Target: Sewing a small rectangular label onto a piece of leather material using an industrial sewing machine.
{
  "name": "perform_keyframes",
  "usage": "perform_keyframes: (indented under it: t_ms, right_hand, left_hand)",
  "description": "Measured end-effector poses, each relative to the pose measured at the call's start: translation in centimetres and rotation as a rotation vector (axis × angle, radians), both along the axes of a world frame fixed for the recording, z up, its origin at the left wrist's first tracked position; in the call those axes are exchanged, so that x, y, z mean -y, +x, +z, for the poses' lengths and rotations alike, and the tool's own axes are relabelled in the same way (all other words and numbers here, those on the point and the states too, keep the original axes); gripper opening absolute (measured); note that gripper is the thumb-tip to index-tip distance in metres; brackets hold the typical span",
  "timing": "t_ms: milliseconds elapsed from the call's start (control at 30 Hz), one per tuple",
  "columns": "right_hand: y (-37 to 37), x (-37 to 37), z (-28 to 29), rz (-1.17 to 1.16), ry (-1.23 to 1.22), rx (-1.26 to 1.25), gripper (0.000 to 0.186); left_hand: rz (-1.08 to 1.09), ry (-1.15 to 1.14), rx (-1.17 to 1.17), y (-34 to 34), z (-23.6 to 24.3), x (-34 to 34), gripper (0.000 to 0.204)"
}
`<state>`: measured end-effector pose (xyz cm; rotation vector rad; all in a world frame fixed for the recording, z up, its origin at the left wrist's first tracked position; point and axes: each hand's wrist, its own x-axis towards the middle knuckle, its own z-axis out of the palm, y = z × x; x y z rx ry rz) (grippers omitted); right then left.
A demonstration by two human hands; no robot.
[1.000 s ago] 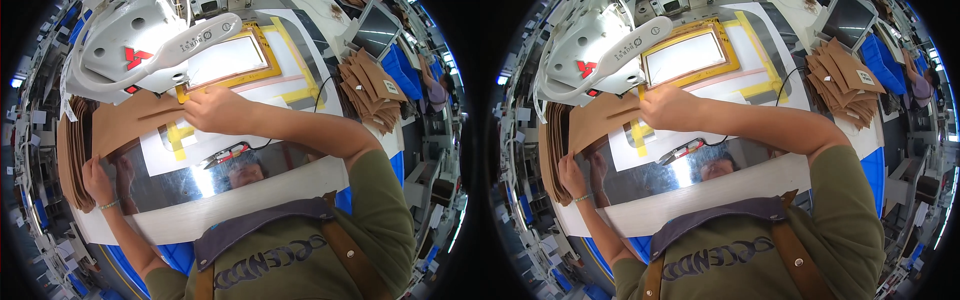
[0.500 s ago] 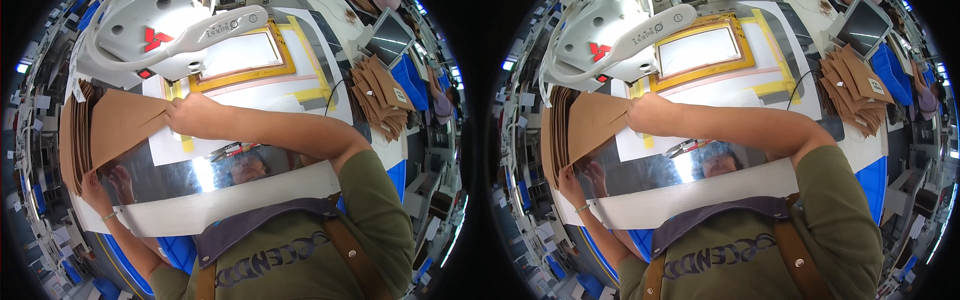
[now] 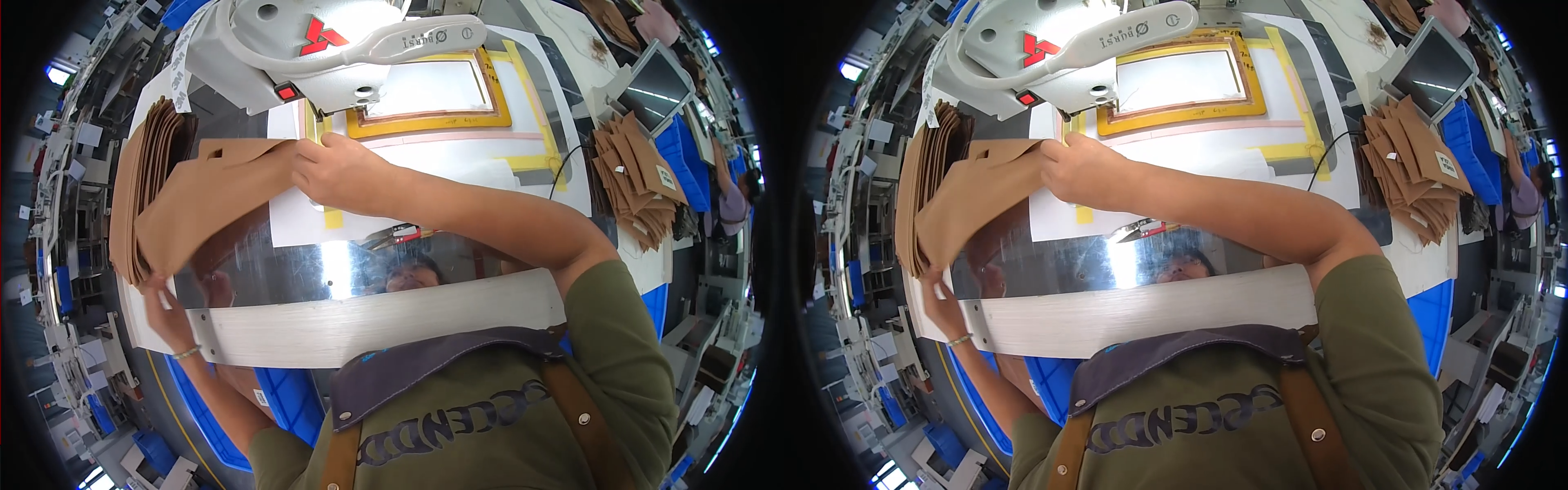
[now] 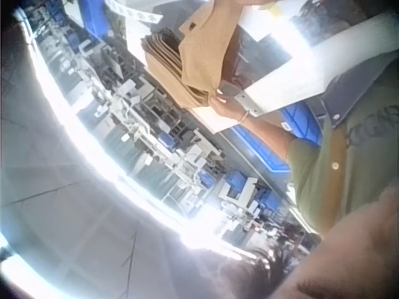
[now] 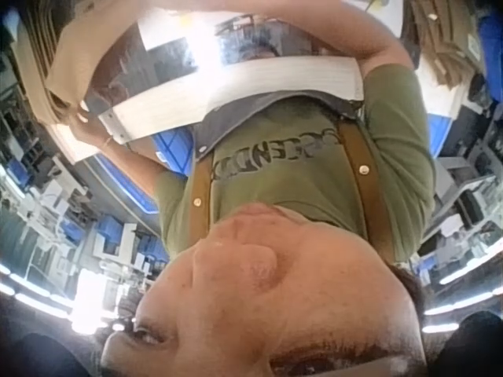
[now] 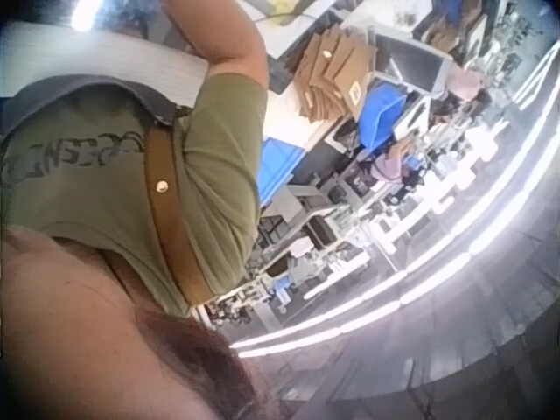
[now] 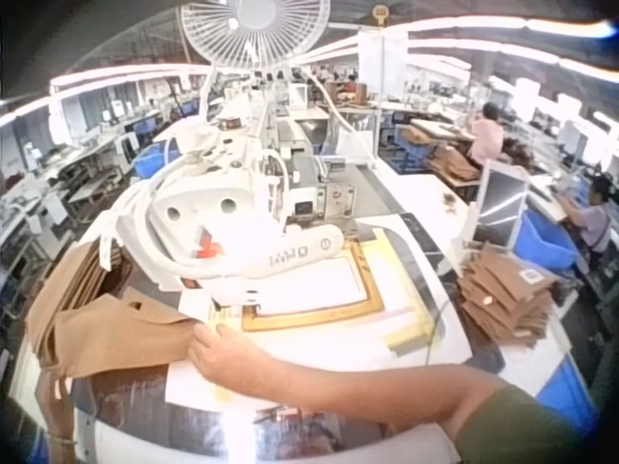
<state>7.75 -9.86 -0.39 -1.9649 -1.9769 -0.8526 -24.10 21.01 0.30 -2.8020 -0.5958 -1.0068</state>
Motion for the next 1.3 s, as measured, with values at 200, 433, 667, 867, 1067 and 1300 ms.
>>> perform_keyframes:
  t_ms: [200, 433, 667, 867, 1067, 1300]
  right_hand:
    - [-1.1, -1.3, -0.7, 0.066, -0.03, -0.076, 0.006]
    - [0.5, -0.8, -1.1, -0.014, -0.063, -0.026, 0.009]
    - [1.4, 2.7, -0.6, -0.081, -0.038, -0.001, 0.006]
    - [2.5, 6.4, -0.1, -0.101, 0.022, 0.057, 0.007]
    - [5.0, 12.8, 1.0, -0.121, -0.08, 0.044, 0.007]
    - [8.3, 23.5, 1.9, -0.338, -0.263, 0.128, 0.006]
  left_hand:
    - [0.07, -0.061, -0.127, -2.9, -2.5, 2.2, 0.018]
    - [0.038, -0.016, -0.195, -1.3, -2.0, 2.3, 0.016]
    - [-0.085, 0.072, -0.254, 3.5, -1.8, 0.3, 0.014]
    - [-0.26, 0.072, -0.242, 8.2, -1.4, 0.5, 0.017]
    - [-0.467, 0.128, -0.205, 14.4, -0.7, 3.9, 0.018]
    - [-0.781, 0.245, -0.161, 22.7, -0.6, 10.0, 0.031]
